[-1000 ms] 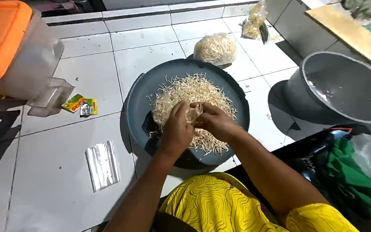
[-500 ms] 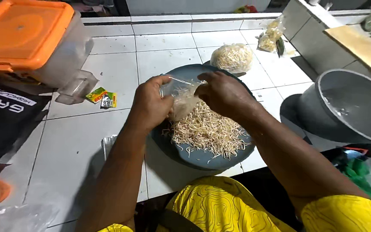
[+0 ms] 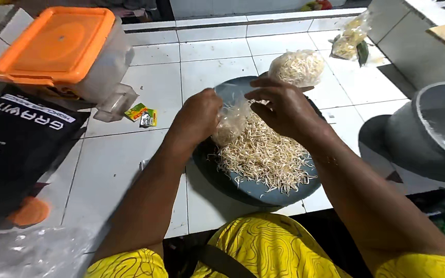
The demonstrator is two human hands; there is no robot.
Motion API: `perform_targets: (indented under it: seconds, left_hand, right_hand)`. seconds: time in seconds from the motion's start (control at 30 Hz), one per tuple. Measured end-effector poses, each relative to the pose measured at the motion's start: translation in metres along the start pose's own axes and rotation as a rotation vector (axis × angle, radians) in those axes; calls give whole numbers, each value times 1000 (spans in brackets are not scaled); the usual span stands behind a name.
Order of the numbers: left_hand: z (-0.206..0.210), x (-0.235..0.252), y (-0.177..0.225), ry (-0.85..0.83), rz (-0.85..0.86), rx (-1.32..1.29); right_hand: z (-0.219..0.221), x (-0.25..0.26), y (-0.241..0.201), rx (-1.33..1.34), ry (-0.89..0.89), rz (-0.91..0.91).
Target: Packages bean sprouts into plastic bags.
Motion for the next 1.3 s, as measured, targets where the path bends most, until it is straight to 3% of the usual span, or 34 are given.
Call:
perform_targets:
  seconds: [0.13, 0.37, 0.57, 0.8, 0.9, 1.0, 1.07, 1.2, 1.3]
  left_hand:
    - [-17, 10, -19, 173, 26, 4]
    - [-103, 25, -62, 467, -274, -163]
    - [-123, 22, -104, 568, -490, -17]
    - [-85, -2, -168, 336, -876, 134]
    - [-69, -29, -190, 380, -881, 94]
    - [-51, -71, -180, 510, -774, 17]
    - [-30, -109, -164, 514, -794, 42]
    - [37, -204, -132, 134, -1026, 74]
    - [88, -254, -121, 15, -1149, 107]
  right_hand:
    - [1, -44, 28, 145, 55, 89]
    - [28, -149, 91, 208, 65, 375]
    - [49, -203, 112, 235, 184, 516]
    - [63, -219, 114, 164, 184, 554]
    - [67, -223, 112, 104, 158, 550]
    - [72, -228, 113, 63, 166, 532]
    - [75, -230, 111, 47, 175, 515]
    - [78, -229, 110, 18, 189, 505]
    - [81, -228, 110, -2, 165, 515]
Point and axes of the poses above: each hand's wrist, its own x-axis towards the middle knuckle, its own z-axis out of the palm, y = z × x, the point moved 2 cm from there along x, towards the middle knuckle, and after that the axes turned 1 degree about x, right-handed, at the moved point
